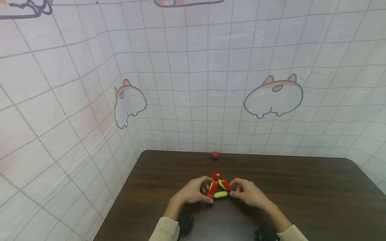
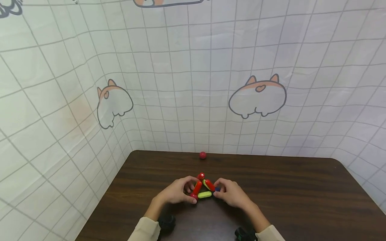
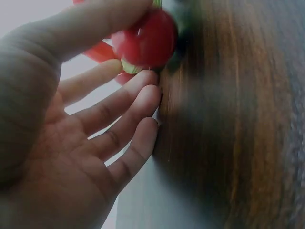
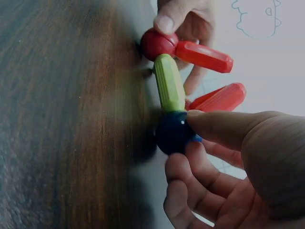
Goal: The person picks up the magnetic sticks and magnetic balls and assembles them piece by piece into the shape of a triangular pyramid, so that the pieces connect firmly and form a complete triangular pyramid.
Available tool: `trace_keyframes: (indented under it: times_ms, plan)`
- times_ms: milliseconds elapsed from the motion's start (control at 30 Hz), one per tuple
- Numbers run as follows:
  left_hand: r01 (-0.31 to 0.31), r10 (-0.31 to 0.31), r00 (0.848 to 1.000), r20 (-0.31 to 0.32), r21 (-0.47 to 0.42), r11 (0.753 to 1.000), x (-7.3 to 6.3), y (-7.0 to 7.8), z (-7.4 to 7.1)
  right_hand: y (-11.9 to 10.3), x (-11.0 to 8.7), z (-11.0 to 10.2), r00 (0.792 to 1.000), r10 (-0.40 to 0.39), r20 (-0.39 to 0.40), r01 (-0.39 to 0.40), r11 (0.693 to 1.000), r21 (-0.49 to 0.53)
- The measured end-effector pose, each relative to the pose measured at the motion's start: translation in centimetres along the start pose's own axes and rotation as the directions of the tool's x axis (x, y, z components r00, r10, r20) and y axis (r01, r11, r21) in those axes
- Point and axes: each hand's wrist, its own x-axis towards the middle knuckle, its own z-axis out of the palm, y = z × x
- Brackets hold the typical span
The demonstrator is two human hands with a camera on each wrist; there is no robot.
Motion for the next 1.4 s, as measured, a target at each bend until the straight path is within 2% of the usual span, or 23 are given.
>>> trace_keyframes:
  times_ms: [200,433,567,767,1167,1400]
  plan:
    - [0.032,-0.032,0.996,-0.088,-0.002,0.999,-0.1,-0.4,-0.4,0.0,0.0,-0.1,0.998,-0.042,0.051,0.041,0.999,0.025]
    - [0.021,-0.019,0.994,-0.105,0.015,1.0,-0.2,-0.7,-0.7,0.3,-0.1,-1.3,0.997,-0.054,0.05,0.05,0.996,0.078]
    - [0.025,-0.021,0.992,-0.128,0.027,0.999,-0.3,-0.8,-1.0,0.4,0.1,-2.1,0.997,-0.073,0.035,0.067,0.989,0.135]
    - [0.031,-0.027,0.991,-0.128,0.03,0.999,-0.5,-1.1,-1.6,0.8,0.8,-2.3,0.998,-0.062,-0.004,0.062,0.986,0.153]
    - [0.032,-0.022,0.988,-0.155,0.062,0.998,-1.0,-2.1,-2.5,1.6,4.5,-1.8,0.993,-0.007,-0.12,0.03,0.982,0.187]
    - [0.034,-0.027,0.988,-0.149,0.044,0.998,-0.9,-2.3,-2.7,1.6,7.1,-1.9,0.993,0.03,-0.118,-0.011,0.987,0.159]
